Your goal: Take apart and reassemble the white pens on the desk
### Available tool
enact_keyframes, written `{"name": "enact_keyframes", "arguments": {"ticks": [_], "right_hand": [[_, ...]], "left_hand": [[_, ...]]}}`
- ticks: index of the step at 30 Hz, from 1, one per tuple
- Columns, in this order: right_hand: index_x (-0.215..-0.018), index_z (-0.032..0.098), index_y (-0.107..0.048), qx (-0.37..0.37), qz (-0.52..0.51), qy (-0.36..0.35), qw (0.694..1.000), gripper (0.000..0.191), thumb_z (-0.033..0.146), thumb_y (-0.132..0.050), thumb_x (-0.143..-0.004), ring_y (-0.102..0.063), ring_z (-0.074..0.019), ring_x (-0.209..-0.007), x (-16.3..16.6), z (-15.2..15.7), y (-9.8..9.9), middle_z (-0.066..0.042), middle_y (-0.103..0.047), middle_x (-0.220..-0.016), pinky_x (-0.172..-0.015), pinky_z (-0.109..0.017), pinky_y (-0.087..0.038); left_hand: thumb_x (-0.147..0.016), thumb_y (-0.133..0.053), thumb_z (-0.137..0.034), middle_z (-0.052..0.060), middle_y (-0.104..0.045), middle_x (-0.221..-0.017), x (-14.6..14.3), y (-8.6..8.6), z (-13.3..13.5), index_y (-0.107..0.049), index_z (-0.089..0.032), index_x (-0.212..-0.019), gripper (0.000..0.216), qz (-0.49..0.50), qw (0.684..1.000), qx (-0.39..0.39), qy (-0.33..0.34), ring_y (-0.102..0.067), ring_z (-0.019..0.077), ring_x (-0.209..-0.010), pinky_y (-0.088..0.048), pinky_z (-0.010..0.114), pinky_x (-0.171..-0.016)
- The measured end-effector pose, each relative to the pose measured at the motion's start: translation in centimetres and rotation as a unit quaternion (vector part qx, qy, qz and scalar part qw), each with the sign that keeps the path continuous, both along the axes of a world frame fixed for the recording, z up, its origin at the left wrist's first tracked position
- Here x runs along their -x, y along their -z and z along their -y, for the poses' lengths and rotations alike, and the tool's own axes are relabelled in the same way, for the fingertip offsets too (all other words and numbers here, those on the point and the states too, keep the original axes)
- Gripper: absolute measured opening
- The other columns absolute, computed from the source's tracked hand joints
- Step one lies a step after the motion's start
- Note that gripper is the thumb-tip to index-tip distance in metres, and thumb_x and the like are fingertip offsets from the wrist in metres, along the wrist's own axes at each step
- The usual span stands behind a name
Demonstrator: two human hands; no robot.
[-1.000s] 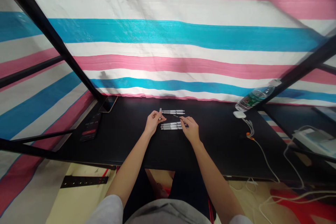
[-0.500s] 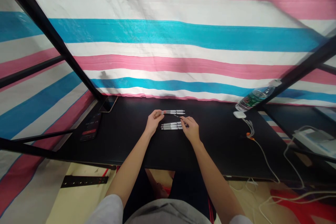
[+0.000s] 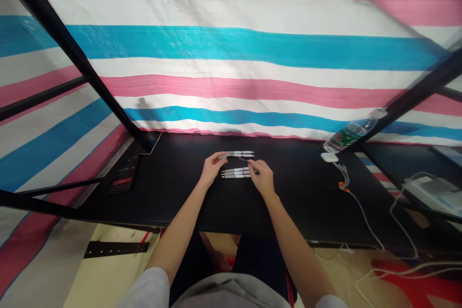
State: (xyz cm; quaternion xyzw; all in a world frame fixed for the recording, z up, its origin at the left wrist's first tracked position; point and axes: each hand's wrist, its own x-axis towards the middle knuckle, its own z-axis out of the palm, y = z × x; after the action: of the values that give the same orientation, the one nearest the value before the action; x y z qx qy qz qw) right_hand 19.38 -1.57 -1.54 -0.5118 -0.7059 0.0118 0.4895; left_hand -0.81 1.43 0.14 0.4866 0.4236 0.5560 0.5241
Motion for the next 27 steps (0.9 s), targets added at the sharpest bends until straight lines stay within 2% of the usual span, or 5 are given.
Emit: {"name": "enact_keyframes", "arguments": {"ticks": [3, 8, 14, 23, 27], "right_hand": [[-0.097, 0.021, -0.072, 0.0, -0.002, -0.005, 1.0, 0.023, 0.026, -0.05, -0.093, -0.055, -0.0151, -0.066, 0.01, -0.01, 0.04, -0.003, -0.062, -0.073, -0.07, -0.029, -0.049], [-0.098, 0.021, -0.073, 0.006, 0.008, -0.009, 1.0, 0.024, 0.026, -0.05, -0.092, -0.056, -0.0158, -0.068, 0.08, -0.03, 0.2, -0.003, -0.062, -0.074, -0.07, -0.029, -0.049], [-0.098, 0.022, -0.072, 0.013, 0.023, -0.008, 1.0, 0.023, 0.026, -0.05, -0.093, -0.055, -0.0155, -0.067, 0.13, -0.05, 0.37, -0.003, -0.063, -0.075, -0.07, -0.029, -0.049], [-0.098, 0.024, -0.073, 0.012, 0.064, -0.029, 0.997, 0.022, 0.024, -0.052, -0.092, -0.056, -0.0173, -0.072, 0.18, 0.04, 0.31, -0.003, -0.064, -0.074, -0.073, -0.031, -0.049], [-0.108, 0.025, -0.069, 0.015, 0.084, -0.069, 0.994, 0.026, 0.02, -0.051, -0.091, -0.056, -0.0189, -0.077, 0.45, 0.18, 0.13, -0.004, -0.064, -0.079, -0.076, -0.033, -0.05]], "left_hand": [[-0.073, -0.073, -0.037, 0.002, -0.067, -0.079, -0.09, -0.11, 0.12, -0.068, -0.016, -0.097, 0.032, -0.023, 1.0, -0.004, 0.0, -0.061, 0.013, -0.069, -0.048, 0.029, -0.074], [-0.068, -0.077, -0.035, 0.001, -0.066, -0.073, -0.34, 0.14, 0.15, -0.062, -0.016, -0.085, 0.03, -0.011, 1.0, -0.004, 0.018, -0.06, 0.0122, -0.067, -0.047, 0.027, -0.067], [-0.07, -0.077, -0.035, 0.0, -0.062, -0.068, -0.22, 0.15, 0.3, -0.067, -0.016, -0.087, 0.027, -0.072, 0.997, -0.005, 0.018, -0.055, 0.011, -0.06, -0.042, 0.023, -0.059], [-0.072, -0.074, -0.042, 0.001, -0.062, -0.067, -0.14, 0.4, 0.4, -0.069, -0.017, -0.088, 0.03, -0.118, 0.992, -0.025, 0.048, -0.053, 0.0111, -0.054, -0.038, 0.022, -0.051], [-0.074, -0.072, -0.042, 0.003, -0.066, -0.076, -0.28, 0.25, 0.62, -0.07, -0.016, -0.086, 0.028, -0.176, 0.981, -0.067, 0.056, -0.055, 0.012, -0.059, -0.041, 0.023, -0.053]]}}
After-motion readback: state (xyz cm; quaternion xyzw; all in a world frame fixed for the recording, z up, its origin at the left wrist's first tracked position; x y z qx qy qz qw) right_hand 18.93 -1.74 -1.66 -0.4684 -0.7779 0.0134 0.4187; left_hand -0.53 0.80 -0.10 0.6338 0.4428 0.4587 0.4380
